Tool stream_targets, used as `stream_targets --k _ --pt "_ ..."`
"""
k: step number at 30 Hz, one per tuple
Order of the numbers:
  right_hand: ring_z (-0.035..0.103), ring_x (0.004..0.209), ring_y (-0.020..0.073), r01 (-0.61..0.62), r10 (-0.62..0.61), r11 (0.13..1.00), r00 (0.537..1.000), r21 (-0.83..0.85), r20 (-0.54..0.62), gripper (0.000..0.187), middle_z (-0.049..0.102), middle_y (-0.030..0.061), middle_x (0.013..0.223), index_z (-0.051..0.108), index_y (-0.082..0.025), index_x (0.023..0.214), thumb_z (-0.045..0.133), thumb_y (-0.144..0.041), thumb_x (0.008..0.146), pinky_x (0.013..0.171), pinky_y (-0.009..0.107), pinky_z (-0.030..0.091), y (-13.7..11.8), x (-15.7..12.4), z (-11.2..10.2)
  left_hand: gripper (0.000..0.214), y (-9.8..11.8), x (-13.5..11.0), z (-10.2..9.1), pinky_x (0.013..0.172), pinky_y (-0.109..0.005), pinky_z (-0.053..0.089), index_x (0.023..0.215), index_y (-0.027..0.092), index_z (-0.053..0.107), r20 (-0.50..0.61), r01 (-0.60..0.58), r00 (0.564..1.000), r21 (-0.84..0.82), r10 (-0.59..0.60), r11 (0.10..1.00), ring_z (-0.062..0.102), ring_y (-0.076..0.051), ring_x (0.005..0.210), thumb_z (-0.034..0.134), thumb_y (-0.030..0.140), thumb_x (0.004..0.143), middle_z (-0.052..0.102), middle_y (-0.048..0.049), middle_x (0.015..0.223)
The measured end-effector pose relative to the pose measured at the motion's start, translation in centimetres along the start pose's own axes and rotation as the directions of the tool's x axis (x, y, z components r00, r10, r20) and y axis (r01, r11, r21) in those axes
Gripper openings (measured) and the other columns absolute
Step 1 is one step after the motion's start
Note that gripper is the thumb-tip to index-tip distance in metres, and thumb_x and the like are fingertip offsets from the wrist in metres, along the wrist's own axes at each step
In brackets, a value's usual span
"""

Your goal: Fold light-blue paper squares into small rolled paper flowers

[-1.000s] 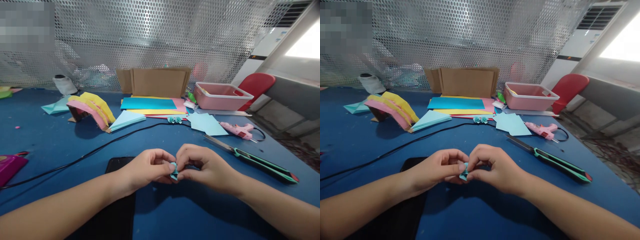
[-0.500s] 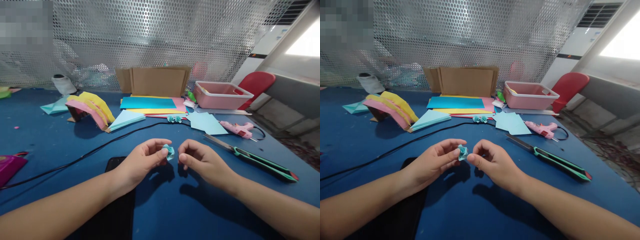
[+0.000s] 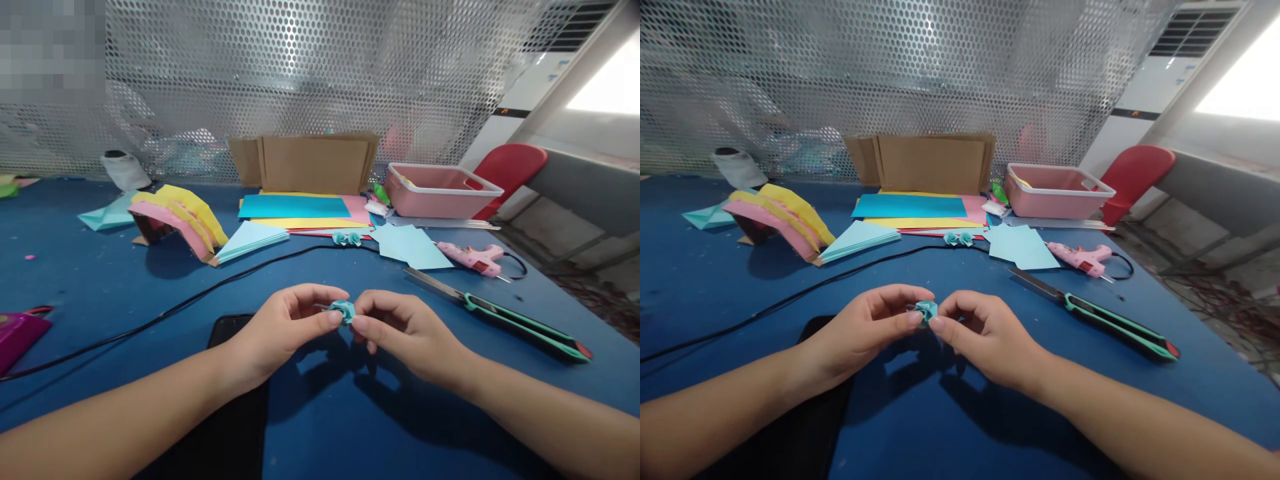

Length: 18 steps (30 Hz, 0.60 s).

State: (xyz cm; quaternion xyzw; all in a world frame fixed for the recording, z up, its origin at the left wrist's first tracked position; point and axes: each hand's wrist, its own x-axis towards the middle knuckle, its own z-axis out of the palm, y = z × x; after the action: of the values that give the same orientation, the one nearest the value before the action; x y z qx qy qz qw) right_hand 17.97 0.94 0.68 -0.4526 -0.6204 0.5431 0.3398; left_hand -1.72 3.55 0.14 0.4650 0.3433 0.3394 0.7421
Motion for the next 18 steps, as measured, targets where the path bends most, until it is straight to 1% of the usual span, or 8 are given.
stream_targets --k 3,5,10,14,16,18 --pt "0.052 0.055 0.0095 -0.007 0.007 1.0 1.0 0.021 0.029 0.024 0.056 -0.0007 0.066 0.059 -0.016 0.075 0.063 -0.038 0.084 0.055 0.023 0.043 -0.04 0.0 -0.03 0.023 0.06 0.1 -0.04 0.078 -0.021 0.05 0.091 0.021 0.075 -0.008 0.032 0.999 -0.045 -0.032 0.998 0.067 -0.008 0.077 0.082 0.025 0.07 0.075 0.0024 0.082" --pt "0.052 0.055 0.0092 0.006 -0.006 1.0 1.0 -0.002 0.024 0.021 0.057 -0.0003 0.067 0.06 -0.016 0.075 0.062 -0.035 0.085 0.054 0.022 0.044 -0.07 0.03 0.0 0.025 0.02 0.14 -0.09 0.079 -0.022 0.051 0.091 0.021 0.076 -0.024 0.049 0.998 -0.049 -0.051 0.998 0.067 -0.009 0.077 0.084 0.025 0.068 0.076 0.002 0.082" --pt "0.056 0.057 0.0101 0.122 -0.122 0.985 0.993 -0.121 0.011 0.017 0.059 0.0019 0.073 0.064 -0.016 0.079 0.055 -0.027 0.089 0.054 0.023 0.048 -0.02 0.02 0.28 0.025 -0.18 0.13 -0.3 0.082 -0.022 0.051 0.095 0.024 0.077 -0.032 0.03 0.999 0.007 -0.029 1.0 0.068 -0.009 0.08 0.082 0.027 0.07 0.078 0.0018 0.086" --pt "0.058 0.062 0.0126 0.228 -0.243 0.943 0.97 -0.244 -0.032 0.016 0.062 0.0039 0.074 0.067 -0.016 0.08 0.055 -0.023 0.087 0.056 0.024 0.049 -0.01 -0.15 0.33 0.025 -0.13 0.04 -0.23 0.081 -0.021 0.051 0.094 0.025 0.077 -0.049 0.021 0.999 0.036 -0.019 0.999 0.067 -0.01 0.081 0.082 0.028 0.07 0.077 0.0018 0.085" --pt "0.058 0.062 0.0126 0.248 -0.265 0.939 0.964 -0.24 -0.04 0.015 0.063 0.0039 0.074 0.066 -0.016 0.079 0.056 -0.024 0.086 0.057 0.024 0.049 -0.12 -0.18 0.25 0.025 -0.07 -0.01 -0.15 0.08 -0.021 0.05 0.095 0.025 0.077 -0.064 0.021 0.998 0.051 -0.018 0.998 0.066 -0.01 0.081 0.082 0.029 0.07 0.077 0.0018 0.086" --pt "0.058 0.061 0.0123 0.237 -0.255 0.944 0.966 -0.229 -0.052 0.015 0.063 0.003 0.072 0.066 -0.016 0.078 0.059 -0.026 0.086 0.057 0.024 0.048 -0.21 -0.14 0.16 0.026 -0.02 -0.05 -0.1 0.08 -0.021 0.05 0.095 0.025 0.077 -0.07 0.024 0.997 0.064 -0.019 0.998 0.066 -0.01 0.081 0.082 0.029 0.07 0.077 0.0017 0.087"
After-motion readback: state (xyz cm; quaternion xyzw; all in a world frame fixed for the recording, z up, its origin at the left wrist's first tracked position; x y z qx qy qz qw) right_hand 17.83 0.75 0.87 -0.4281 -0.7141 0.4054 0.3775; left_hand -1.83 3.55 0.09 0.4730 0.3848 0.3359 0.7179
